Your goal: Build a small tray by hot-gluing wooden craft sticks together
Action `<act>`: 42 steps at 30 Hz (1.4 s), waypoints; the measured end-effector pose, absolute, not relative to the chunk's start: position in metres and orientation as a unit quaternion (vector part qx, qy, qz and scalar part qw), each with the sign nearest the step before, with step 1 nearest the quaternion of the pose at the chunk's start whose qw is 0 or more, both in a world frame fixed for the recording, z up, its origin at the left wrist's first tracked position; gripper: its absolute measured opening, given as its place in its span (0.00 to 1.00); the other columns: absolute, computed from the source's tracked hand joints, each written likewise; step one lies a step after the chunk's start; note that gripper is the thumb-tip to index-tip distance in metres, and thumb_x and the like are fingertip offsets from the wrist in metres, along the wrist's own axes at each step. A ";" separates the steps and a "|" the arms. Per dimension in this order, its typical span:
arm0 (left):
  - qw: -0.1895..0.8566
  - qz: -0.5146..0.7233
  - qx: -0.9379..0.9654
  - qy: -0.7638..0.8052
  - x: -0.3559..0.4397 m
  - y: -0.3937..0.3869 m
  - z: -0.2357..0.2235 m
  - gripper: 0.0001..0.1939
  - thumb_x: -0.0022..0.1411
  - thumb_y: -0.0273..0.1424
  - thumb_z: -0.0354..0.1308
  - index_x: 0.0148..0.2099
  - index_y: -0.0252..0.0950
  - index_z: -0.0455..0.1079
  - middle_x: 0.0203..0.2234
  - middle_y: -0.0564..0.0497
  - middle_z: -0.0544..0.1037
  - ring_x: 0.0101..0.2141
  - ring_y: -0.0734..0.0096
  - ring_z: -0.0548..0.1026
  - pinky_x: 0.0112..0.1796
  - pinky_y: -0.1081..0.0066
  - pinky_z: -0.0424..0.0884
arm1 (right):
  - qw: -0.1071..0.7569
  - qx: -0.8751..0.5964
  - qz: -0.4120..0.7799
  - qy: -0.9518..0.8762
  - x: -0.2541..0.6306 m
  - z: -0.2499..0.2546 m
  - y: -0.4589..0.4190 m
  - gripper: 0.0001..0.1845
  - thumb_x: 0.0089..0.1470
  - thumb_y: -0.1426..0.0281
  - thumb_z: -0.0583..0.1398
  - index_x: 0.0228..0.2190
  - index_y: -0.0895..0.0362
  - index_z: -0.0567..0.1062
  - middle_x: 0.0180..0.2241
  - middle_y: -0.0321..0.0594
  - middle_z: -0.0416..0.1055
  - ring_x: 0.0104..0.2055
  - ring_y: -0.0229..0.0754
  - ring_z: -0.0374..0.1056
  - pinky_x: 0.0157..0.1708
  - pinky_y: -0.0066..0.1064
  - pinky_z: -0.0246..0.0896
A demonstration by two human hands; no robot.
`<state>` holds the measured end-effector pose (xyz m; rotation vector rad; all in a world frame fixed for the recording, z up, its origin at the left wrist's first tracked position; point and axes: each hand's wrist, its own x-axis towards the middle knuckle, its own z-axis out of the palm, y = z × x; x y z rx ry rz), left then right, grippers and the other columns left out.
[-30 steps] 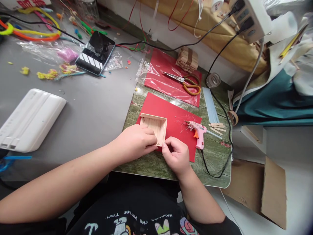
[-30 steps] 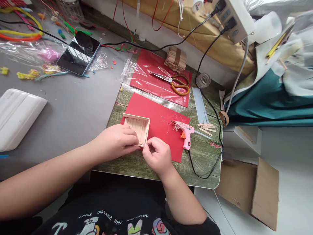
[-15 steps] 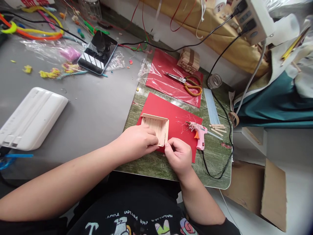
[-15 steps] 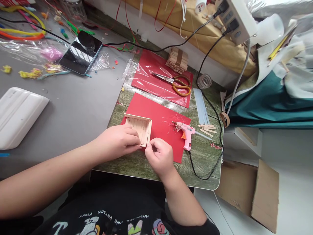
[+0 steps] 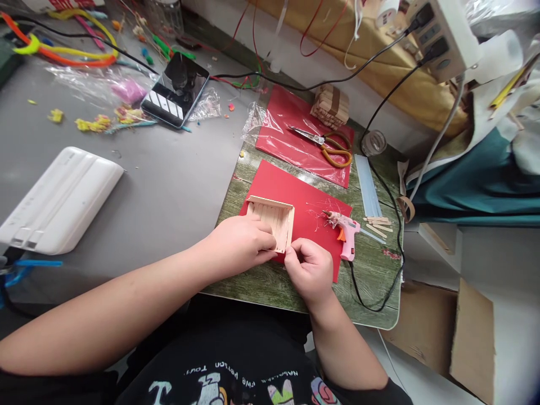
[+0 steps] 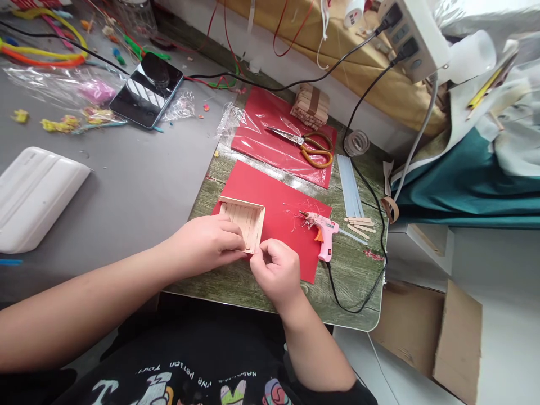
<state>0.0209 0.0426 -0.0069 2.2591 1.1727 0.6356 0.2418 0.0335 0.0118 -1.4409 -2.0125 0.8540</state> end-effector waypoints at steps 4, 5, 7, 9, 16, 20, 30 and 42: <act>0.257 0.239 0.831 0.432 0.021 0.043 -0.009 0.15 0.71 0.36 0.61 0.32 0.39 0.80 0.28 0.51 0.78 0.32 0.68 0.75 0.34 0.68 0.67 | 0.254 -0.526 0.292 -0.757 0.241 0.013 0.033 0.12 0.58 0.74 0.61 0.23 0.53 0.70 0.21 0.32 0.63 0.23 0.38 0.58 0.26 0.32 0.55; 0.258 0.239 0.831 0.432 0.021 0.043 -0.009 0.15 0.71 0.36 0.61 0.32 0.39 0.80 0.28 0.51 0.78 0.33 0.68 0.75 0.34 0.68 0.68 | 0.253 -0.526 0.289 -0.759 0.240 0.013 0.033 0.12 0.58 0.74 0.61 0.23 0.53 0.70 0.21 0.32 0.63 0.23 0.38 0.57 0.25 0.32 0.55; 0.258 0.237 0.832 0.431 0.021 0.043 -0.009 0.15 0.71 0.37 0.61 0.32 0.39 0.80 0.28 0.51 0.78 0.33 0.68 0.75 0.34 0.67 0.68 | 0.249 -0.523 0.288 -0.762 0.239 0.014 0.034 0.12 0.58 0.73 0.60 0.23 0.53 0.70 0.21 0.32 0.63 0.23 0.38 0.57 0.25 0.32 0.55; 0.258 0.234 0.832 0.432 0.021 0.043 -0.007 0.15 0.71 0.37 0.61 0.32 0.38 0.80 0.28 0.51 0.78 0.33 0.67 0.75 0.34 0.67 0.68 | 0.247 -0.521 0.288 -0.764 0.238 0.015 0.034 0.12 0.58 0.74 0.60 0.23 0.53 0.69 0.21 0.32 0.64 0.23 0.38 0.57 0.25 0.32 0.55; 0.271 0.233 0.826 0.435 0.022 0.042 -0.006 0.14 0.71 0.37 0.62 0.33 0.38 0.80 0.29 0.52 0.78 0.33 0.67 0.75 0.35 0.67 0.69 | 0.241 -0.530 0.281 -0.763 0.239 0.014 0.034 0.13 0.56 0.76 0.61 0.22 0.53 0.68 0.21 0.31 0.63 0.23 0.37 0.57 0.25 0.32 0.53; 0.265 0.241 0.830 0.428 0.021 0.043 -0.008 0.15 0.72 0.37 0.62 0.33 0.38 0.80 0.28 0.51 0.78 0.32 0.67 0.75 0.35 0.66 0.69 | 0.234 -0.533 0.278 -0.764 0.239 0.015 0.033 0.13 0.55 0.76 0.61 0.22 0.53 0.68 0.20 0.31 0.62 0.23 0.37 0.56 0.25 0.32 0.52; 0.273 0.244 0.826 0.429 0.021 0.043 -0.009 0.14 0.71 0.37 0.63 0.33 0.38 0.80 0.28 0.52 0.78 0.32 0.68 0.75 0.36 0.66 0.69 | 0.230 -0.531 0.284 -0.765 0.238 0.016 0.035 0.13 0.56 0.76 0.61 0.22 0.54 0.66 0.20 0.30 0.61 0.23 0.35 0.56 0.25 0.31 0.52; 0.230 0.248 0.878 0.338 0.005 0.051 -0.005 0.16 0.76 0.36 0.56 0.37 0.41 0.81 0.33 0.50 0.83 0.35 0.67 0.77 0.38 0.65 0.70 | 0.272 -0.527 0.326 -0.736 0.270 0.011 0.056 0.14 0.68 0.66 0.58 0.28 0.53 0.70 0.25 0.34 0.66 0.28 0.40 0.63 0.31 0.34 0.59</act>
